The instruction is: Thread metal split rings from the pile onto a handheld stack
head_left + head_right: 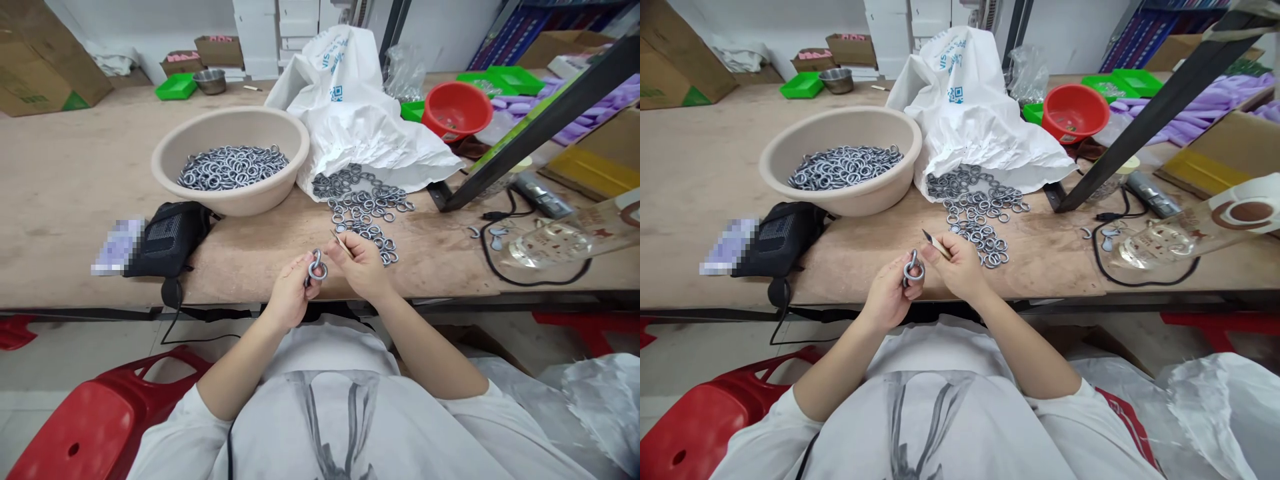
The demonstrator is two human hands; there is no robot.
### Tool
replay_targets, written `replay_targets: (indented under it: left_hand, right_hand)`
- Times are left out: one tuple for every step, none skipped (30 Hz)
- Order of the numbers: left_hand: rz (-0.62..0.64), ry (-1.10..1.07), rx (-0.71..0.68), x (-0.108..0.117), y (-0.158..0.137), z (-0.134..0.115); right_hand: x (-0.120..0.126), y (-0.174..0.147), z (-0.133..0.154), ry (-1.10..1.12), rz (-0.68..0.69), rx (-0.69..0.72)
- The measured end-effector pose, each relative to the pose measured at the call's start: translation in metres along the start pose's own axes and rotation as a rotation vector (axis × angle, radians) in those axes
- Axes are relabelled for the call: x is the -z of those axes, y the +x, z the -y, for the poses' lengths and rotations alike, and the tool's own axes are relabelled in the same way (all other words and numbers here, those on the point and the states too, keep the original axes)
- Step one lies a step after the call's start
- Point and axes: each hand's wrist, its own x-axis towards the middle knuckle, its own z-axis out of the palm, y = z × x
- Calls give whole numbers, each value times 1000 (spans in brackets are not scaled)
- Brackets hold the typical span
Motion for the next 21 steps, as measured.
replay_targets:
  left_hand:
    - [4, -11, 8, 0, 0, -1]
    - [8, -18, 15, 0, 0, -1]
    - [13, -23, 19, 1, 0, -2]
    - [17, -25, 20, 1, 0, -1]
    - [20, -26, 20, 1, 0, -1]
    - [21, -26, 19, 1, 0, 0]
    - [18, -25, 17, 0, 0, 0]
    - [16, -22, 16, 0, 0, 1]
    - [15, -17, 13, -1, 0, 1]
    - [16, -10, 11, -1, 0, 1]
    - [21, -1, 11, -1, 1, 1]
    - [28, 9, 15, -1, 1, 0]
    - [36, 19, 21, 0, 2, 0]
    - [43, 28, 27, 1, 2, 0]
    - [50, 36, 32, 2, 2, 0]
    - [60, 45, 35, 3, 2, 1]
    - [75, 57, 36, 4, 1, 2]
    - [98, 73, 39, 5, 0, 2]
    - [125, 90, 45, 6, -2, 3]
    - [144, 103, 50, 6, -3, 3]
    - [146, 110, 53, 7, -4, 3]
  right_hand:
    - [2, -3, 1, -89, 16, 57]
    - [4, -6, 2, -169, 46, 112]
    - [5, -9, 3, -235, 80, 159]
    - [7, -12, 3, -286, 112, 191]
    - [7, -14, 4, -322, 136, 209]
    - [8, -16, 4, -347, 153, 216]
    - [8, -17, 5, -367, 164, 218]
    - [9, -17, 5, -383, 170, 218]
    - [9, -18, 6, -394, 173, 220]
    - [10, -18, 6, -399, 171, 222]
    - [10, -18, 6, -399, 171, 219]
    - [10, -18, 6, -392, 176, 207]
    - [10, -17, 5, -379, 186, 182]
    - [10, -15, 3, -365, 198, 146]
    - [9, -13, 0, -352, 206, 101]
    - [8, -11, -5, -343, 203, 52]
    - [8, -8, -10, -341, 183, 1]
    - [8, -5, -15, -344, 150, -45]
    - [8, -2, -20, -347, 112, -84]
    - [8, -1, -23, -340, 78, -112]
    - [9, 0, -25, -320, 50, -123]
